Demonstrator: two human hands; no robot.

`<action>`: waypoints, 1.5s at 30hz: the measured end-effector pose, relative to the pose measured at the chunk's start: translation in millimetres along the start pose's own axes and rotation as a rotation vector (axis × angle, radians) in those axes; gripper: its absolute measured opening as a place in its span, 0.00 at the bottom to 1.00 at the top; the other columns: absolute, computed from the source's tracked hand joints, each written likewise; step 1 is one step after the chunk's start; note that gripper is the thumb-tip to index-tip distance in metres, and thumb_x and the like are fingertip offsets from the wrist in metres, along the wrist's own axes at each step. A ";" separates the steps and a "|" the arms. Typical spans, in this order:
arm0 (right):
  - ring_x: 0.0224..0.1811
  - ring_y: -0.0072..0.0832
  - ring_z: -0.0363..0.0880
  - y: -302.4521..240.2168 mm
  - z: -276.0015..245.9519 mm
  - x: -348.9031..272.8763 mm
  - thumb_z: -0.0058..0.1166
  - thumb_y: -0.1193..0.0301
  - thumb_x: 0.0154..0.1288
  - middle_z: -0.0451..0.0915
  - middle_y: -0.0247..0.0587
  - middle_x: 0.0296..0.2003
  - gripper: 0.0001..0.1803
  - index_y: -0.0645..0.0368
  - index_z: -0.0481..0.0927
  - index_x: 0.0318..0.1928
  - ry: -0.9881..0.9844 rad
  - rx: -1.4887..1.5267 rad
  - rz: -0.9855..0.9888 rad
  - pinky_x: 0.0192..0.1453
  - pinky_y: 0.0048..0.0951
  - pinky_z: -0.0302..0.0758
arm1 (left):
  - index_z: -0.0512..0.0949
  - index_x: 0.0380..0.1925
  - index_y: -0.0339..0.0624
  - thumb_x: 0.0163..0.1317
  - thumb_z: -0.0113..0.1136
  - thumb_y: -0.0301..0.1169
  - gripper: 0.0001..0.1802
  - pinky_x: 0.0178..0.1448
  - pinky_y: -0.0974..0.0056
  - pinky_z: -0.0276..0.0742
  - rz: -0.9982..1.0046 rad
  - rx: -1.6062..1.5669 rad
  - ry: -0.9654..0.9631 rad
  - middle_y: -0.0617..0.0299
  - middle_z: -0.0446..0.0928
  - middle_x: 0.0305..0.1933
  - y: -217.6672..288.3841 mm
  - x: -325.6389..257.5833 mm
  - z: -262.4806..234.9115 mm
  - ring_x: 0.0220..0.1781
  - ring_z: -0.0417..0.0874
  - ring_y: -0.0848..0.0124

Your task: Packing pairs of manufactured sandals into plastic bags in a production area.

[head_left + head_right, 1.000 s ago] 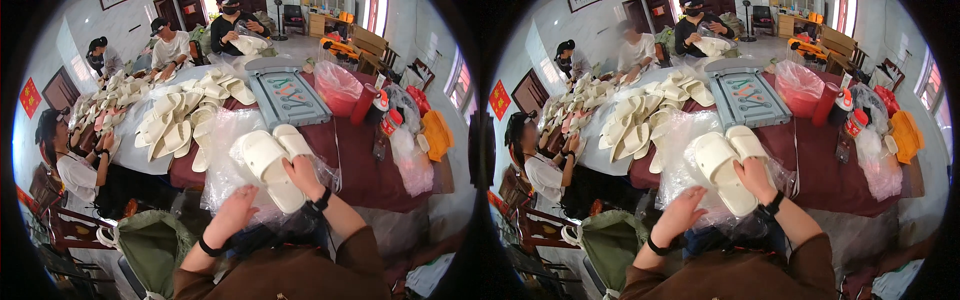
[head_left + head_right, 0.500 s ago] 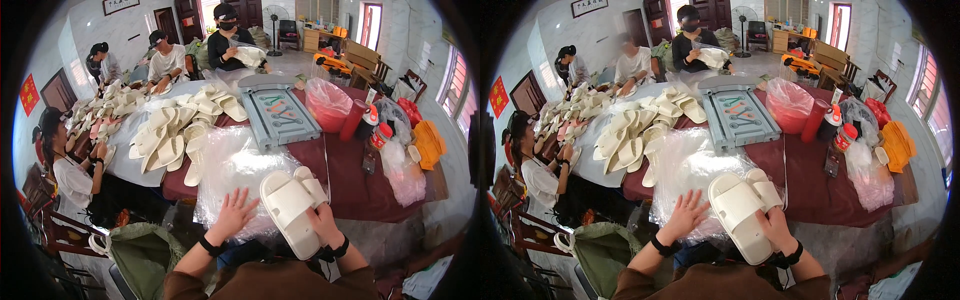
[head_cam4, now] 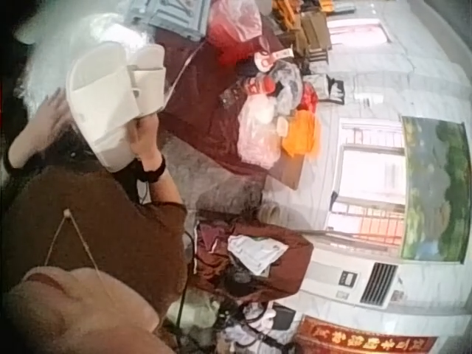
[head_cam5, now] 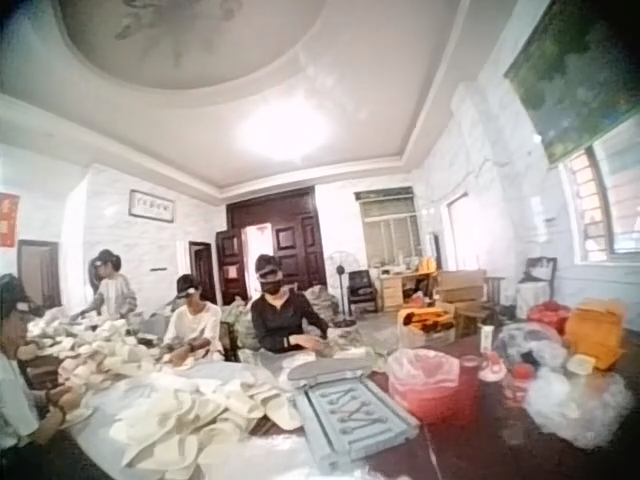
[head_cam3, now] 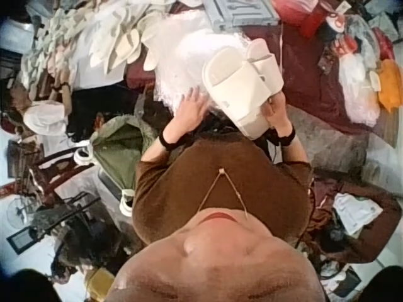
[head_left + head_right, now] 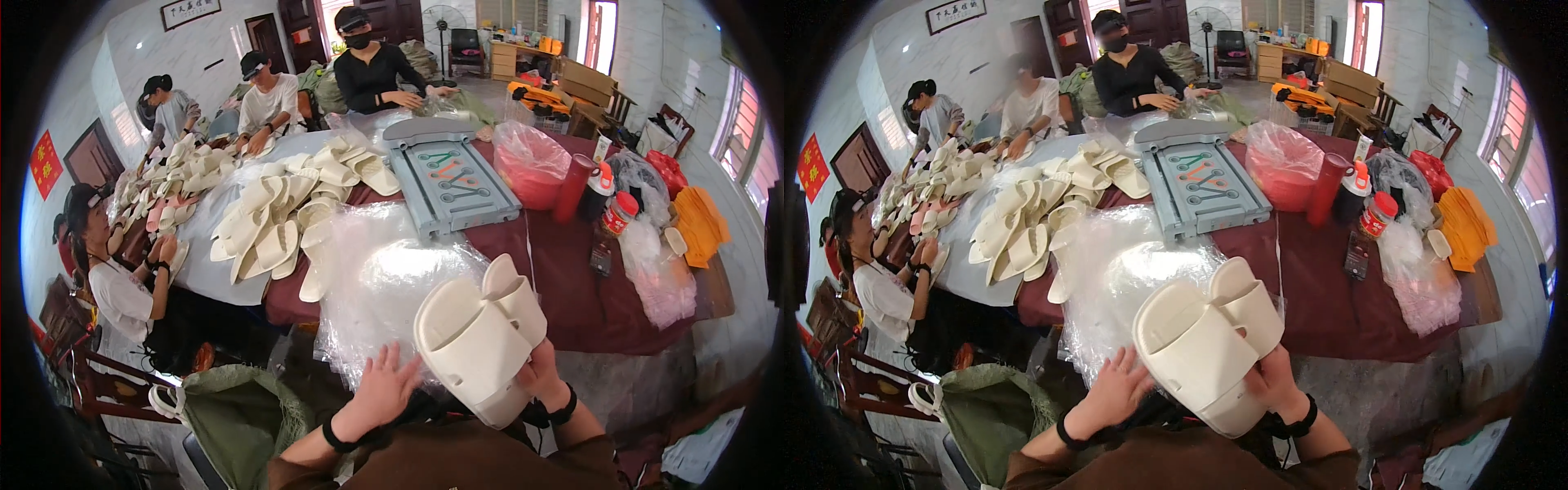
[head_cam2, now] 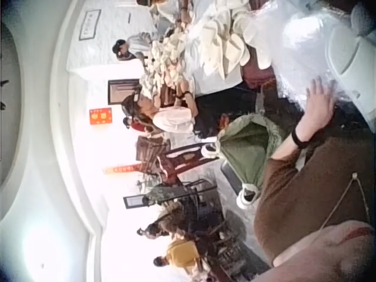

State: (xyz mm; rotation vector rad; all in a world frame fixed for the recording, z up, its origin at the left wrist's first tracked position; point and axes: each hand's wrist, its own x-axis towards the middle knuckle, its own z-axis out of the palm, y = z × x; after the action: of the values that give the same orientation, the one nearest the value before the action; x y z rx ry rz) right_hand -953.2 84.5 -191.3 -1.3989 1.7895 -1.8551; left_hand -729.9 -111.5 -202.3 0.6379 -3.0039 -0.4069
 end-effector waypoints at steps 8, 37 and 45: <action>0.48 0.33 0.81 15.9 3.0 -3.0 0.51 0.74 0.66 0.81 0.44 0.48 0.19 0.65 0.74 0.58 0.017 -0.025 -0.074 0.53 0.32 0.76 | 0.74 0.58 0.29 0.74 0.36 0.35 0.25 0.74 0.57 0.61 -0.092 -1.178 0.381 0.50 0.64 0.73 -54.4 -37.3 -90.2 0.72 0.67 0.60; 0.49 0.46 0.81 13.6 33.6 15.8 0.55 0.73 0.60 0.80 0.52 0.50 0.24 0.64 0.76 0.58 -0.282 -0.037 -0.180 0.55 0.37 0.75 | 0.71 0.65 0.55 0.60 0.58 0.44 0.31 0.45 0.51 0.84 0.244 -0.698 0.167 0.33 0.63 0.69 -151.8 144.5 126.5 0.61 0.72 0.39; 0.53 0.51 0.77 25.4 29.7 6.7 0.55 0.69 0.64 0.78 0.55 0.52 0.24 0.58 0.76 0.61 -0.350 -0.165 -0.098 0.57 0.40 0.73 | 0.73 0.65 0.63 0.62 0.54 0.48 0.29 0.67 0.42 0.63 0.171 0.008 0.160 0.42 0.58 0.73 -56.0 106.9 27.4 0.69 0.62 0.39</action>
State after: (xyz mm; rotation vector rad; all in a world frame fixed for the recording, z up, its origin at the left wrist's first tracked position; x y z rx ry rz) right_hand -946.5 53.9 -215.6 -1.7719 1.7499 -1.4155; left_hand -808.2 -197.4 -244.7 0.3897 -2.8782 -0.3185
